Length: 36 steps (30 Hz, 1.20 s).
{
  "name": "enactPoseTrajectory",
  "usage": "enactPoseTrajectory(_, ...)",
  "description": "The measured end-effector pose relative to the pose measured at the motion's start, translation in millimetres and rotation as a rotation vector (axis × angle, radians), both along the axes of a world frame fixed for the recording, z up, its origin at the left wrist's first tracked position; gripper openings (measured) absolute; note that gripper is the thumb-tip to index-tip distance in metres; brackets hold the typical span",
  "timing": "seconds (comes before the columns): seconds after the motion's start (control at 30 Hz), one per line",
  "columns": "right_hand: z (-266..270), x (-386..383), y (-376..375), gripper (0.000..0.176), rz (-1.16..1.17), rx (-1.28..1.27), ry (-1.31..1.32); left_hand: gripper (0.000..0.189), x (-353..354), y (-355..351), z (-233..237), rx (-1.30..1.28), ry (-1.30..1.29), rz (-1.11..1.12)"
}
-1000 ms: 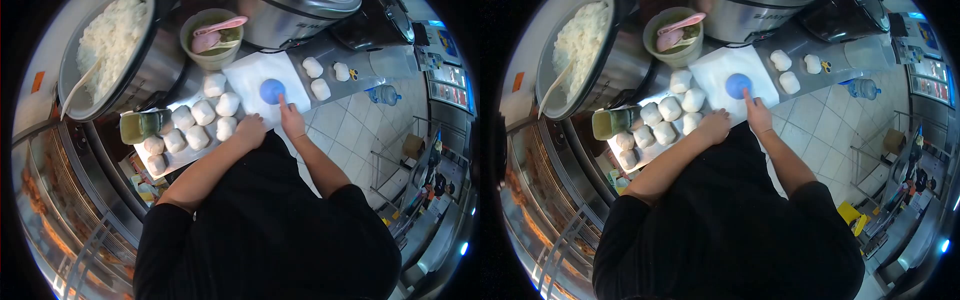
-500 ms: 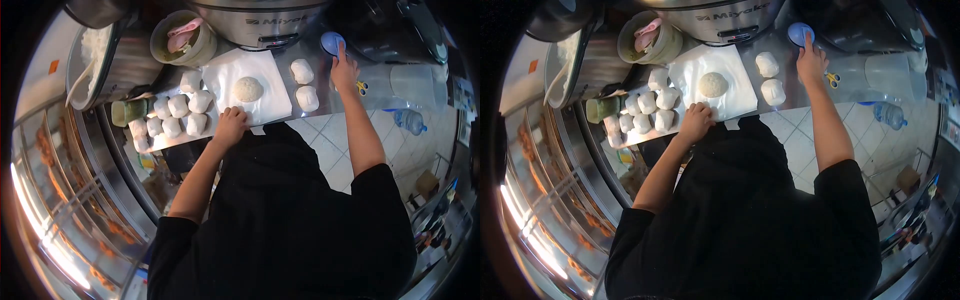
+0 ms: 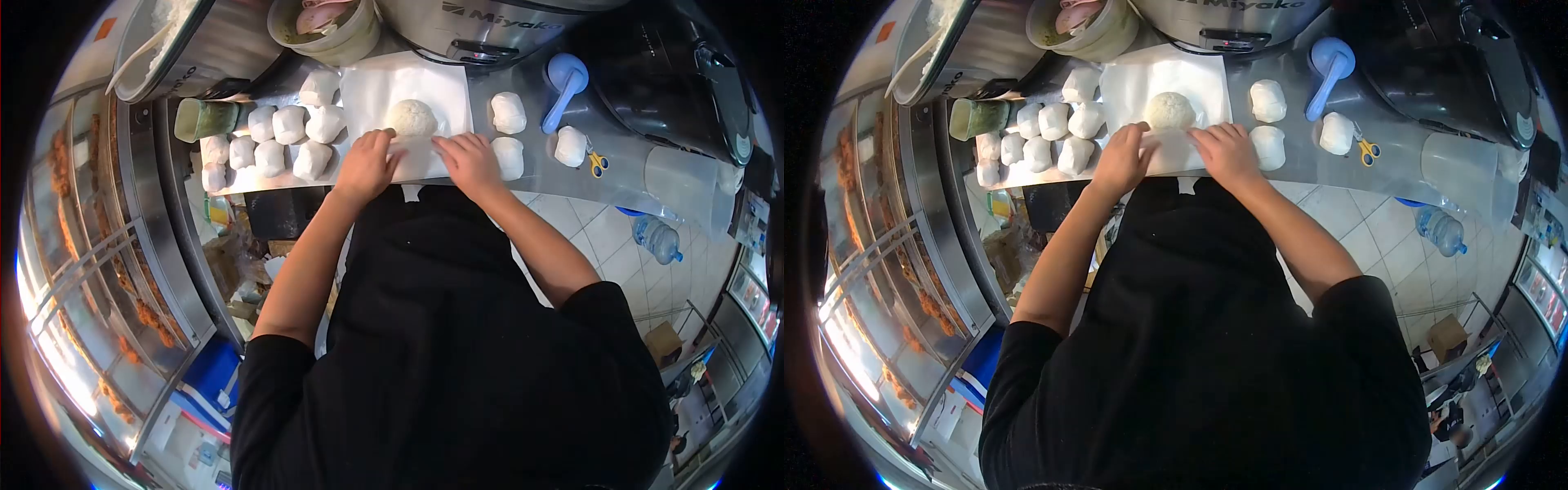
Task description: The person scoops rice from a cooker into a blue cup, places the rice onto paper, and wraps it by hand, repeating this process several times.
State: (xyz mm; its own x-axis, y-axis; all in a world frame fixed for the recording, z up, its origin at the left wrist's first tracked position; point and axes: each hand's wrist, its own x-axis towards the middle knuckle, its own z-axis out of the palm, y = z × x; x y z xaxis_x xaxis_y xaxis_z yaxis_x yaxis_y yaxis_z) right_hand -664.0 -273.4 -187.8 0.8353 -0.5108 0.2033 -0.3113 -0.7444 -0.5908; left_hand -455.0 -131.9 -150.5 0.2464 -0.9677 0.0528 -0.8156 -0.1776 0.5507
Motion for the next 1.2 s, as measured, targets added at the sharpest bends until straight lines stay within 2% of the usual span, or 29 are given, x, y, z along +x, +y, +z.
enactPoseTrajectory(0.03,1,-6,-4,0.029,-0.003,-0.005,0.004,0.023,4,2,3,-0.005,0.004,-0.003)
enactPoseTrajectory(0.1,9,-18,-10,0.024,0.142,0.055,-0.1,0.026,15,10,7,0.092,-0.102,-0.263)
enactPoseTrajectory(0.2,29,-29,0,0.024,0.208,-0.036,-0.135,0.03,30,36,8,0.08,-0.119,-0.406)
enactPoseTrajectory(0.37,4,-42,39,0.023,0.222,-0.061,-0.104,0.023,50,54,3,-0.124,-0.008,-0.493)
enactPoseTrajectory(0.43,5,-37,44,0.018,0.08,0.2,0.065,0.016,59,53,-7,0.088,0.146,-0.345)
enactPoseTrajectory(0.47,2,-27,47,0.011,-0.154,0.293,0.009,0.013,61,47,-15,0.115,0.158,-0.256)
enactPoseTrajectory(0.5,19,-10,40,0.017,-0.316,0.392,0.152,0.022,59,29,-9,0.325,0.116,-0.137)
enactPoseTrajectory(0.53,12,1,30,0.022,-0.379,0.385,0.181,0.026,57,7,-9,0.395,0.099,-0.036)
enactPoseTrajectory(0.57,8,11,24,0.022,-0.388,0.388,0.188,0.031,56,-9,-12,0.466,0.081,0.063)
enactPoseTrajectory(0.63,4,30,6,0.025,-0.411,0.323,0.345,0.033,57,-21,-25,0.531,0.089,0.086)
enactPoseTrajectory(0.67,3,37,2,0.025,-0.425,0.318,0.343,0.036,56,-24,-30,0.598,0.095,0.117)
enactPoseTrajectory(0.73,2,48,3,0.027,-0.348,0.19,0.562,0.037,51,-33,-11,0.684,0.063,0.097)
enactPoseTrajectory(0.8,23,60,8,0.025,-0.362,0.192,0.676,0.037,45,-33,-4,0.782,0.038,0.098)
enactPoseTrajectory(0.83,35,65,10,0.025,-0.37,0.187,0.784,0.033,43,-34,-6,0.762,-0.013,0.085)
enactPoseTrajectory(0.87,38,66,11,0.025,-0.35,0.184,0.786,0.029,42,-35,-8,0.741,-0.064,0.077)
enactPoseTrajectory(0.9,39,65,11,0.024,-0.39,0.056,0.748,0.029,38,-38,-7,0.749,-0.055,0.096)
enactPoseTrajectory(0.93,38,63,11,0.026,-0.428,-0.069,0.705,0.027,34,-42,-3,0.668,-0.22,0.029)
enactPoseTrajectory(0.97,33,62,4,0.026,-0.405,-0.065,0.708,0.029,32,-45,1,0.587,-0.383,-0.042)
enactPoseTrajectory(1.03,10,62,-22,0.03,-0.365,-0.116,0.322,0.037,34,-58,6,0.412,-0.541,-0.117)
enactPoseTrajectory(1.07,-2,63,-34,0.03,-0.357,-0.107,0.323,0.037,39,-69,-1,0.384,-0.439,-0.104)
enactPoseTrajectory(1.1,-12,65,-47,0.034,-0.232,-0.266,0.254,0.037,45,-74,-16,0.393,-0.439,-0.102)
enactPoseTrajectory(1.13,-15,65,-54,0.038,-0.109,-0.427,0.179,0.037,53,-76,-28,0.25,-0.522,-0.15)
enactPoseTrajectory(1.17,-17,62,-58,0.038,-0.109,-0.429,0.174,0.038,61,-76,-39,0.099,-0.605,-0.198)
enactPoseTrajectory(1.2,-12,61,-64,0.036,0.028,-0.423,0.196,0.037,66,-77,-36,0.089,-0.551,-0.231)
